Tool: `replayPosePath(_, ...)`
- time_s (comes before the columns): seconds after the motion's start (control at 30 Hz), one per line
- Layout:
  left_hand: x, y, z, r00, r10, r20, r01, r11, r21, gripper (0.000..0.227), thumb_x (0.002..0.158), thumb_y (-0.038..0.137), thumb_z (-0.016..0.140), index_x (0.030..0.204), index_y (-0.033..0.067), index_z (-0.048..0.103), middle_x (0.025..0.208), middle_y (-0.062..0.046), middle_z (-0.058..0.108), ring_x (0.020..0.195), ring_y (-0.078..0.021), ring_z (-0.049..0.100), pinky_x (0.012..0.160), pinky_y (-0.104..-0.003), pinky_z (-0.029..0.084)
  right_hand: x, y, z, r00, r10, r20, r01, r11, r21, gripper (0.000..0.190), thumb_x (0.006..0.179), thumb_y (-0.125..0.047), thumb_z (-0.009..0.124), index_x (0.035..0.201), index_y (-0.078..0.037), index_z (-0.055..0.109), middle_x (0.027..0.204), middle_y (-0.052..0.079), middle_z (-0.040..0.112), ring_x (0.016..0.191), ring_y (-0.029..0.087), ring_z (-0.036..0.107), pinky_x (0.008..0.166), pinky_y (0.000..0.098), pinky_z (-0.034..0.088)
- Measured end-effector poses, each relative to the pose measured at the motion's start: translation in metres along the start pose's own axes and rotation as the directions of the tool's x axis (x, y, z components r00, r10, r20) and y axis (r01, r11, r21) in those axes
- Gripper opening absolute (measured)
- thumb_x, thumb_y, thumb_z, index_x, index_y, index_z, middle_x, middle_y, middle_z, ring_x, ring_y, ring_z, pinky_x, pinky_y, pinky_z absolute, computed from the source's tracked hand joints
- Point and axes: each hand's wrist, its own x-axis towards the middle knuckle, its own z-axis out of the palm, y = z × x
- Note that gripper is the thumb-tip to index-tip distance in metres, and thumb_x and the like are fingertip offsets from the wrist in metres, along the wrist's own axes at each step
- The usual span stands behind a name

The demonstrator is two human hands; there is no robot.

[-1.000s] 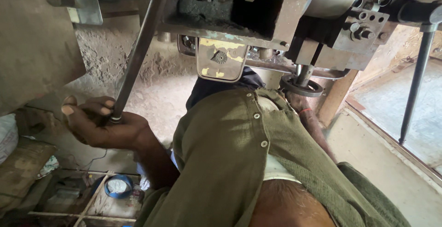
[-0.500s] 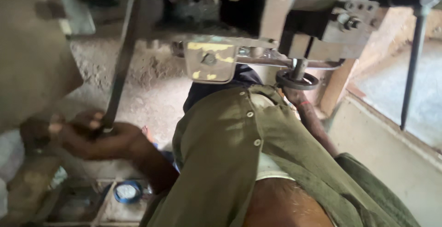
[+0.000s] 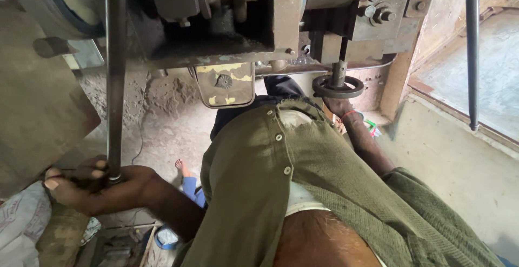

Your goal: The person operates a large industrial machine, likely a grinder or lathe, by turning a handwheel with their right hand while holding a vertical metal rod with their left hand. The machine's grinding wheel is spinning throughout the clip.

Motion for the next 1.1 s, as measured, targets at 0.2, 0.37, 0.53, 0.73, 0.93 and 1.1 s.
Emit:
replayPosePath(0.2,-0.019,-0.026,0.010,0.952,-0.305,0.037,0.308,0.947,-0.092,0.065,0.106,0.038,0.057,0.149,-0.0028,0.031,0.125,-0.018,0.061,0.097,-0.0267,0.064,0.077,-0.035,0.058,0.001,0.003,-0.002,1.000,0.014,0.004,-0.013,0.979,-0.204,0.024,0.103,-0.017,0.058,0.117,0.000,0.068,0.102,0.013,0.075,0.094,0.020,0.074,0.083,0.0361,0.060)
replayPosePath(0.37,-0.010,-0.019,0.006,1.000,-0.012,-0.020,0.013,0.999,0.051,0.054,0.118,0.033,0.054,0.150,-0.0023,0.028,0.145,-0.021,0.051,0.127,-0.0304,0.069,0.100,-0.038,0.069,0.001,0.006,0.000,0.997,-0.073,0.029,0.078,0.945,-0.318,0.023,0.099,-0.015,0.058,0.116,-0.004,0.068,0.104,0.012,0.075,0.098,0.024,0.073,0.085,0.0392,0.059)
replayPosePath(0.53,-0.002,-0.008,0.003,1.000,-0.003,0.021,0.002,0.997,0.073,0.052,0.119,0.030,0.049,0.153,-0.0011,0.027,0.150,-0.021,0.046,0.134,-0.0341,0.066,0.106,-0.040,0.067,-0.004,-0.005,-0.004,0.974,-0.203,0.101,0.215,0.676,-0.705,0.020,0.094,-0.012,0.060,0.109,-0.017,0.073,0.102,0.008,0.076,0.099,0.029,0.072,0.088,0.0453,0.055)
replayPosePath(0.73,-0.003,-0.009,0.005,1.000,-0.021,0.011,0.020,0.996,0.088,0.053,0.119,0.030,0.051,0.152,-0.0038,0.028,0.148,-0.021,0.047,0.134,-0.0342,0.063,0.109,-0.041,0.064,-0.020,-0.023,-0.024,0.998,-0.060,-0.031,0.010,0.582,-0.813,0.026,0.099,-0.019,0.059,0.121,-0.016,0.073,0.104,0.017,0.074,0.094,0.034,0.071,0.075,0.0456,0.055)
replayPosePath(0.93,0.010,0.015,0.005,0.996,-0.078,-0.041,0.082,0.992,0.100,0.044,0.117,0.023,0.051,0.151,0.0024,0.033,0.148,-0.016,0.049,0.128,-0.0344,0.065,0.103,-0.042,0.062,-0.028,-0.043,-0.038,0.976,-0.203,-0.078,0.114,0.784,-0.610,0.027,0.102,-0.021,0.057,0.116,-0.008,0.075,0.106,0.016,0.077,0.094,0.030,0.073,0.078,0.0437,0.056)
replayPosePath(1.1,0.012,0.020,0.005,0.986,-0.165,-0.022,0.159,0.974,-0.164,0.051,0.113,0.027,0.050,0.154,0.0023,0.032,0.151,-0.016,0.050,0.076,-0.0129,0.052,0.066,-0.023,0.051,-0.028,-0.058,-0.035,0.978,-0.047,-0.203,-0.056,0.878,-0.475,0.031,0.099,-0.027,0.062,0.111,-0.001,0.075,0.098,0.017,0.076,0.088,0.027,0.074,0.075,0.0393,0.056)
